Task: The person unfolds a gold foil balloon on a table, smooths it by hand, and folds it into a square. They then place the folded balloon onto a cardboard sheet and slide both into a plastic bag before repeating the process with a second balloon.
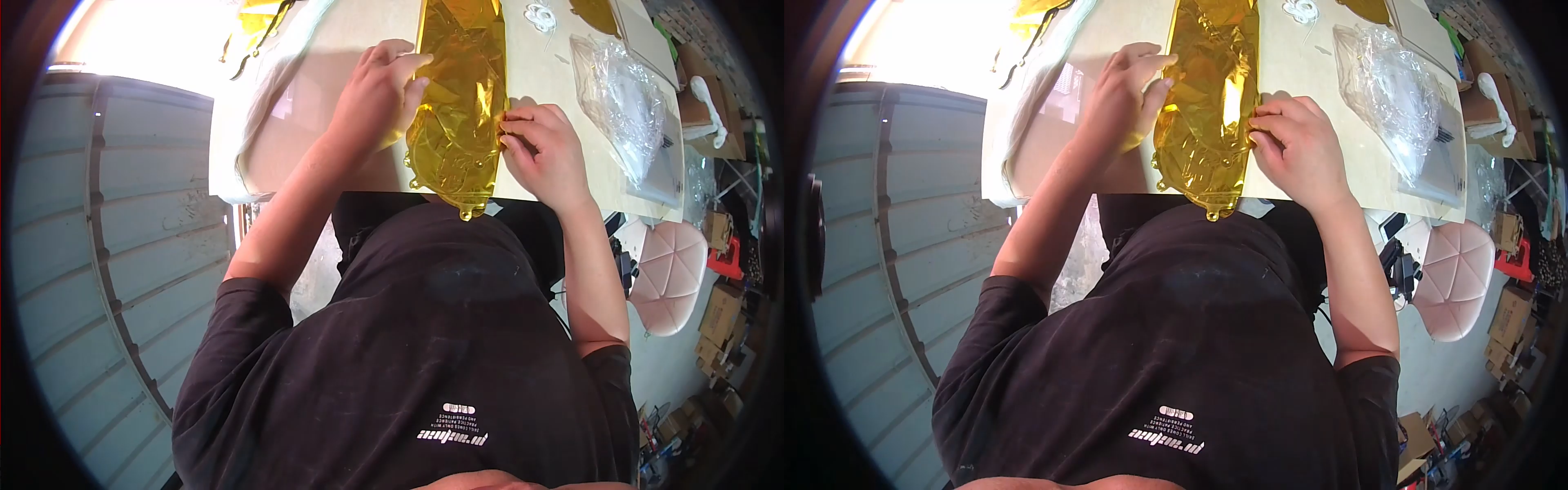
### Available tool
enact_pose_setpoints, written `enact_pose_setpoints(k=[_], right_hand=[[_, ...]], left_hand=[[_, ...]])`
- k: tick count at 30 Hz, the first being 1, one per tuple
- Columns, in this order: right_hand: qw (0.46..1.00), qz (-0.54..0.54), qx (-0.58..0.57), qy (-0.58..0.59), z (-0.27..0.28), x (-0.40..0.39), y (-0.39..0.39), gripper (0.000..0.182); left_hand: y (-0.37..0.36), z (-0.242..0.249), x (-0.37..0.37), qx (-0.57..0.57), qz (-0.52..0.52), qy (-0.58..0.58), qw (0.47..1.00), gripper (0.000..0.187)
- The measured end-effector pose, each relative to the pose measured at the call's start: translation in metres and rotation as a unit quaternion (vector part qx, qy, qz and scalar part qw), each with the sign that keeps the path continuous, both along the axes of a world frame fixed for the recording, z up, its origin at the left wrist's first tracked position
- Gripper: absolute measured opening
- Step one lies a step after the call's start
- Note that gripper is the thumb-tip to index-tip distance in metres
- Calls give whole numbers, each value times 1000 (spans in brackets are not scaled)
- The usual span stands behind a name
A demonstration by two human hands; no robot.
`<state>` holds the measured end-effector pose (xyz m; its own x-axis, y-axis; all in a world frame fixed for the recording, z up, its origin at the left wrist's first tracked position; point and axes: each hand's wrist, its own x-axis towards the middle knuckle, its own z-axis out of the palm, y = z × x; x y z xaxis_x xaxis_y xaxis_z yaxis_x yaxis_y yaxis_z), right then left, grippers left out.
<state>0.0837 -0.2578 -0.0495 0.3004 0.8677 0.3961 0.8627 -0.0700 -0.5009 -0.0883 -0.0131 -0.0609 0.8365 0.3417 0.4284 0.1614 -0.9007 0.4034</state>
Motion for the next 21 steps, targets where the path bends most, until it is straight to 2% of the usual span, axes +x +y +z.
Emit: enact_pose_setpoints(k=[2,4,6,7,10,11,13,17,21], right_hand=[[999,-36,30,-6,1,-3,1,13],[996,-71,58,-11,3,-10,2,13],[971,-218,-14,101,11,-23,7,21],[971,-219,-13,100,15,-26,12,21],[965,-236,-97,52,17,-33,28,44],[965,-237,-98,53,19,-34,32,44],[946,-257,-193,35,24,-34,41,43],[954,-251,-164,11,11,-31,47,41],[941,-244,-200,123,18,-31,52,34]], left_hand=[[0,3,0,-21,25,-17,999,30],[-6,10,-1,-79,69,21,994,29],[-9,8,-4,-80,57,39,994,29],[-10,6,-4,-81,43,55,994,30],[-14,-2,-5,-53,46,22,997,31],[-15,-2,-5,-53,45,23,997,31],[-17,-2,-6,-52,48,20,997,31],[-20,-3,-9,-45,42,2,998,30],[-22,-1,-8,-46,37,-10,998,31]])
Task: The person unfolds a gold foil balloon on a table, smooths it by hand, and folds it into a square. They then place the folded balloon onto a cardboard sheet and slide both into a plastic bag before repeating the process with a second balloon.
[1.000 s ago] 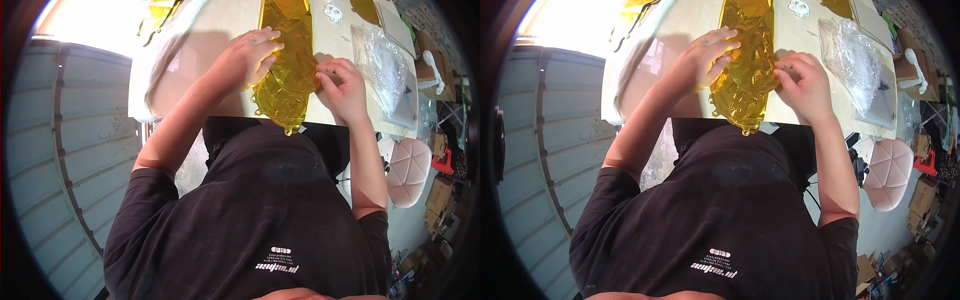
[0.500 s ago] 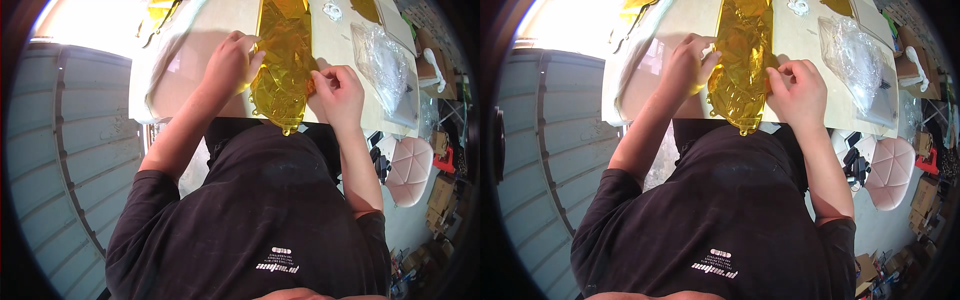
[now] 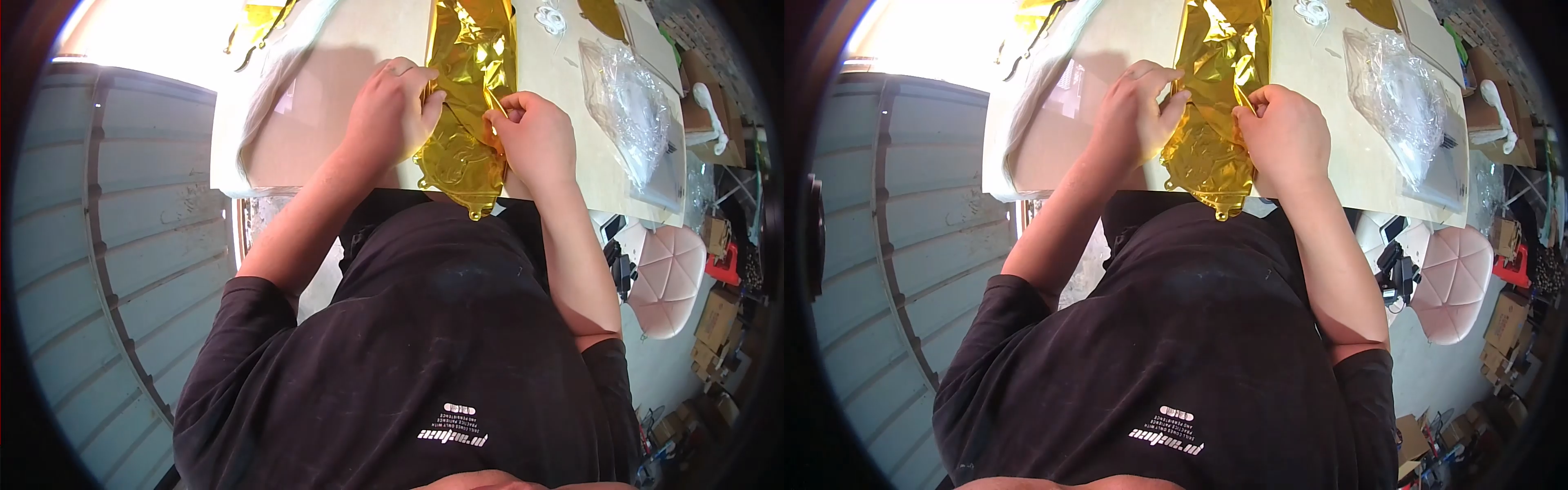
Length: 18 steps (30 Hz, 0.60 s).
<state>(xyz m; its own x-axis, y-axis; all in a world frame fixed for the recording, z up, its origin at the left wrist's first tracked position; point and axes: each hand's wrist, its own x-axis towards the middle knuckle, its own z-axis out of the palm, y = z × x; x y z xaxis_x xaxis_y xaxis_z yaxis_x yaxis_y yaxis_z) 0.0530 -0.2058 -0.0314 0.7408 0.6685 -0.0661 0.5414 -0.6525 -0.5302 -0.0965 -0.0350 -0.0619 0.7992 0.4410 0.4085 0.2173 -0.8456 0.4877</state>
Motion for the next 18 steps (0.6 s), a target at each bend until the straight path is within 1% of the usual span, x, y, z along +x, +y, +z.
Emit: enact_pose_setpoints(k=[1,2,4,5,7,8,10,11,13,14,16,17,18], right_hand=[[999,-3,12,47,1,-1,1,30],[999,-2,12,47,-1,-2,1,30],[984,-11,95,153,-6,-2,-1,24],[984,-11,94,153,-5,-3,-1,24],[969,-28,153,194,-2,-6,-4,24],[969,-28,153,194,-3,-7,-5,24],[974,-51,189,117,-5,-10,-8,25],[974,-51,190,117,-4,-11,-9,25],[985,-45,154,65,-3,-10,-13,25],[985,-45,153,66,-4,-11,-16,25],[987,-27,157,3,-4,-11,-22,24],[987,-25,158,2,-3,-12,-23,24],[988,-32,154,6,-3,-14,-25,25]], left_hand=[[0,0,-1,0,0,-4,1000,31],[0,1,-1,-1,1,-4,1000,31],[1,1,-1,4,-3,-8,1000,31],[1,2,-1,4,-3,-9,1000,31],[-1,4,-2,7,1,-7,1000,32],[-1,5,-2,6,1,-8,1000,32],[-2,8,-1,45,16,-16,999,32],[0,8,1,45,16,-17,999,32],[10,8,10,71,-64,-25,995,34],[14,10,18,70,-64,-25,995,34],[23,17,42,117,-191,31,974,35],[27,17,53,118,-188,31,975,35],[29,17,64,130,-234,0,963,37]])
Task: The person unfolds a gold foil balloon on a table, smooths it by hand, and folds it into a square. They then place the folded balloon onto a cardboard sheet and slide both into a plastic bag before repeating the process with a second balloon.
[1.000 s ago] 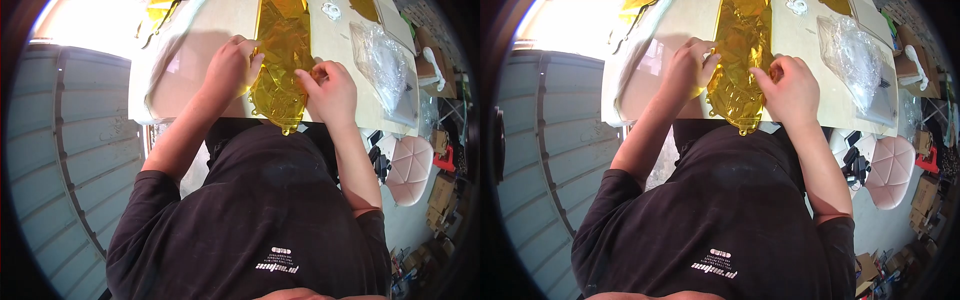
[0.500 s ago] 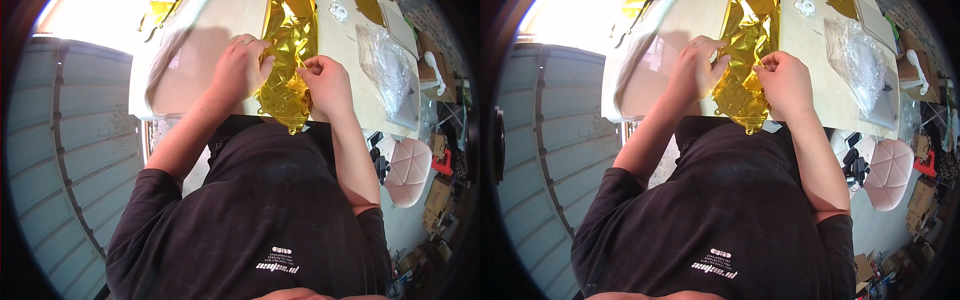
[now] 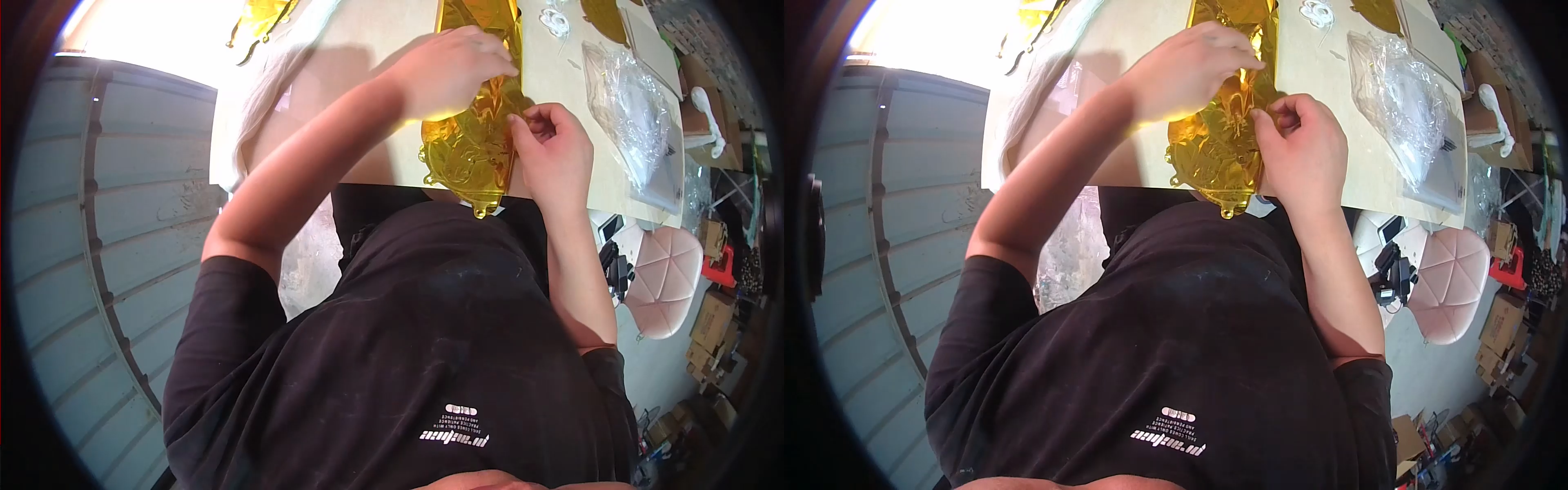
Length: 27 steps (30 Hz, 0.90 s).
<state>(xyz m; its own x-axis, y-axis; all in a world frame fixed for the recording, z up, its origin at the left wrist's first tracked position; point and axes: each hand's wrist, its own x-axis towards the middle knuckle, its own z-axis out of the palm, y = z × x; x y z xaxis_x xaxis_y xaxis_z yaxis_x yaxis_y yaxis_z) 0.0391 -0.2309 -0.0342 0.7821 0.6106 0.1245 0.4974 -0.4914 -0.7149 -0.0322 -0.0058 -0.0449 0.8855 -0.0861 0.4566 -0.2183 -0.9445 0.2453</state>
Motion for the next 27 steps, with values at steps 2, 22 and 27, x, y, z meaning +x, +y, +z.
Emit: enact_pose_setpoints(k=[2,22,27], right_hand=[[1000,-9,-2,3,-1,-1,-3,25],[994,-75,72,18,-13,-8,0,52],[940,-43,145,305,-11,19,3,39]], left_hand=[[6,-1,20,7,-55,-28,998,40],[23,14,63,32,-181,44,982,17],[21,28,57,18,-136,57,989,12]])
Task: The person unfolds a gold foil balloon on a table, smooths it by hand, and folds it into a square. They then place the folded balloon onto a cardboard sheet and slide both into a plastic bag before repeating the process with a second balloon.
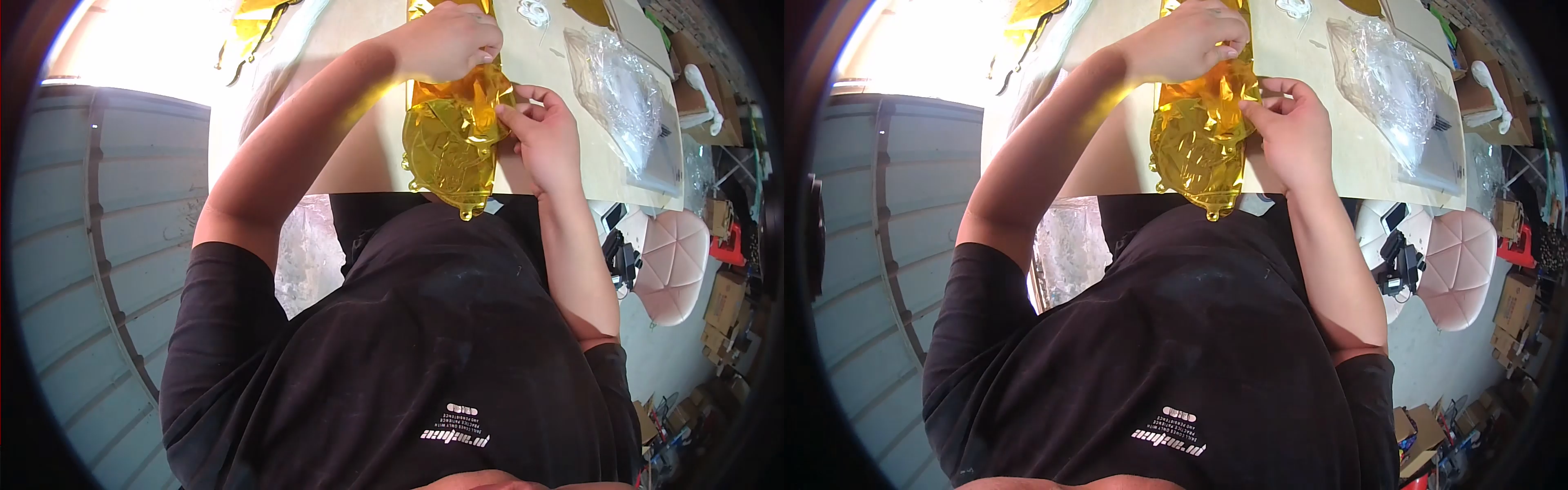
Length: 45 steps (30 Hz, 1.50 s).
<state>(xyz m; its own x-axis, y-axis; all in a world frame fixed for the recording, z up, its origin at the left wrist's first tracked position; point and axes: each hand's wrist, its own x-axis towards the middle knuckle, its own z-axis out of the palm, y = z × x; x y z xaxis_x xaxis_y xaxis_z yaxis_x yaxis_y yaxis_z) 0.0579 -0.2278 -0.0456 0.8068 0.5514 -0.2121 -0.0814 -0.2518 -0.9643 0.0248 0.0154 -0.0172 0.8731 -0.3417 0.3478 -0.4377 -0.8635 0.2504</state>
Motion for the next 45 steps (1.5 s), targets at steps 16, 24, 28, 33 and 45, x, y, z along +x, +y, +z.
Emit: enact_pose_setpoints(k=[16,24,28,33,45], right_hand=[[978,13,204,42,-13,-9,3,24],[973,5,209,95,-6,-12,2,28],[980,-7,167,110,0,-14,3,28],[979,-24,184,86,-7,-12,6,25],[936,-23,-37,-349,10,-20,5,21]], left_hand=[[-9,28,-8,-138,1,182,973,45],[-9,49,3,-197,46,304,931,52],[-9,46,4,-227,26,285,931,53],[-10,47,11,-191,32,276,941,46],[-8,39,22,-167,61,291,940,36]])
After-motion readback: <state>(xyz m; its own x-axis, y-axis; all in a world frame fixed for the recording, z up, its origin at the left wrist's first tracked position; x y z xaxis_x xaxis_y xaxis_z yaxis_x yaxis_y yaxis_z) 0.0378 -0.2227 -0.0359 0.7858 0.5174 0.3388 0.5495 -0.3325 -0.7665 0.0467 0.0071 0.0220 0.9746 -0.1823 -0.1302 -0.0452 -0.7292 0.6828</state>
